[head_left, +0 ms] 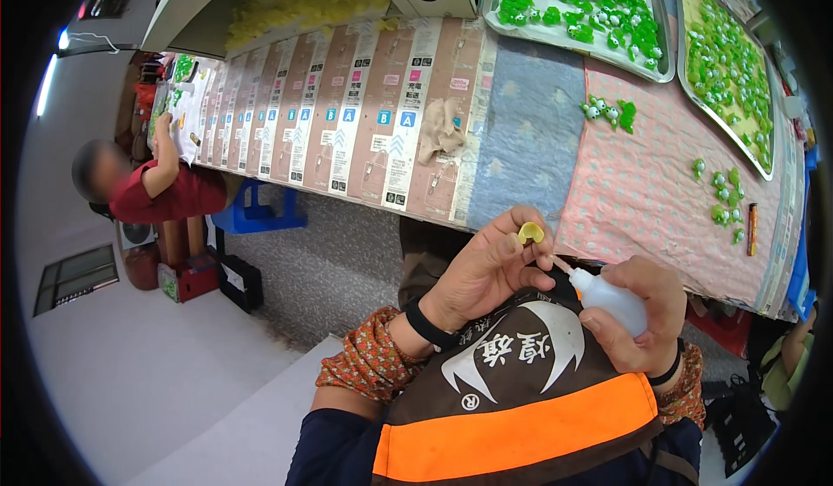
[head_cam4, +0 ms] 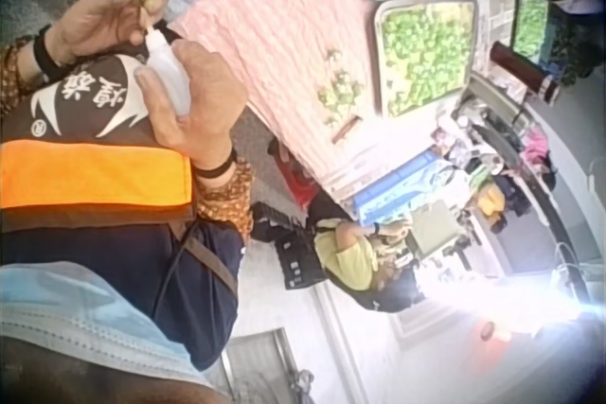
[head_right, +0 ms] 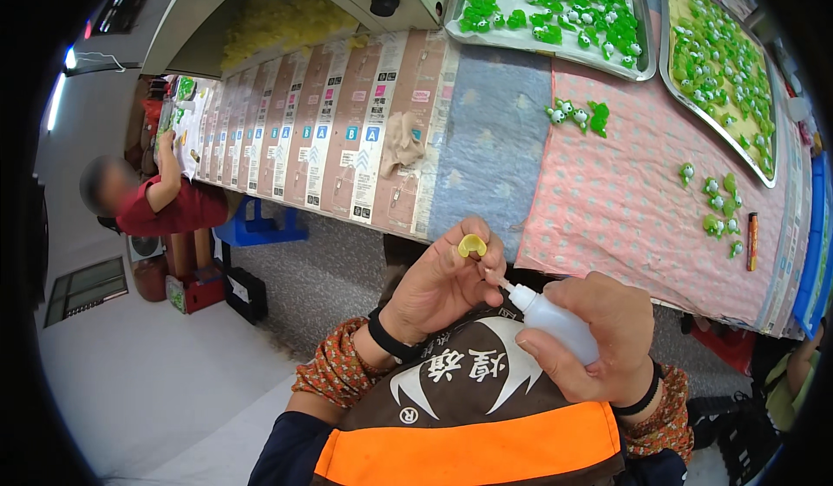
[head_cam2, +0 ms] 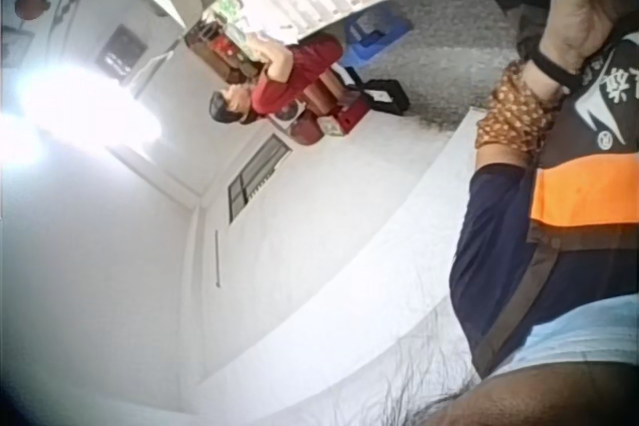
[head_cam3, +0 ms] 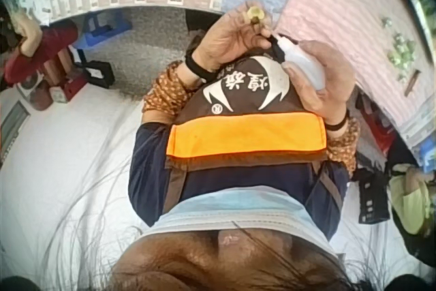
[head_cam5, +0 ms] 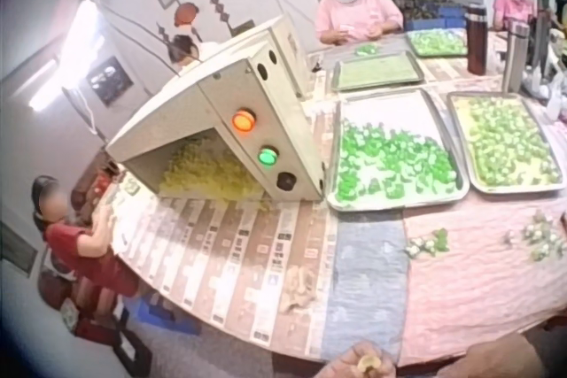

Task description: Applying adhesive and assembling eyes onto small green plastic toy components.

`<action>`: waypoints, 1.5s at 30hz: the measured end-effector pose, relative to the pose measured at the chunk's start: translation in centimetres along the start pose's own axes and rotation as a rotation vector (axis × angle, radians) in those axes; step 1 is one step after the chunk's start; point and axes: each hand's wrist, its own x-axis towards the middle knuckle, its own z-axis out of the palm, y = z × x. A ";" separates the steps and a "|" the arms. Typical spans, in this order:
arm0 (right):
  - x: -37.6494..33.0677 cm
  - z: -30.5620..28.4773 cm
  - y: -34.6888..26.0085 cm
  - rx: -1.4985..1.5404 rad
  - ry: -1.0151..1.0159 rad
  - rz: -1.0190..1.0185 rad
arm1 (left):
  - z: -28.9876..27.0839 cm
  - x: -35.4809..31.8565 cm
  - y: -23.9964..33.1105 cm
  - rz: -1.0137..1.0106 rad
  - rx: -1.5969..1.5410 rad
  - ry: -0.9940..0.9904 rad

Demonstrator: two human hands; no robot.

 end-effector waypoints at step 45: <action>-0.2 0.8 0.5 -0.096 0.026 -0.027 | 0.7 -0.9 -1.0 -0.038 -0.092 0.045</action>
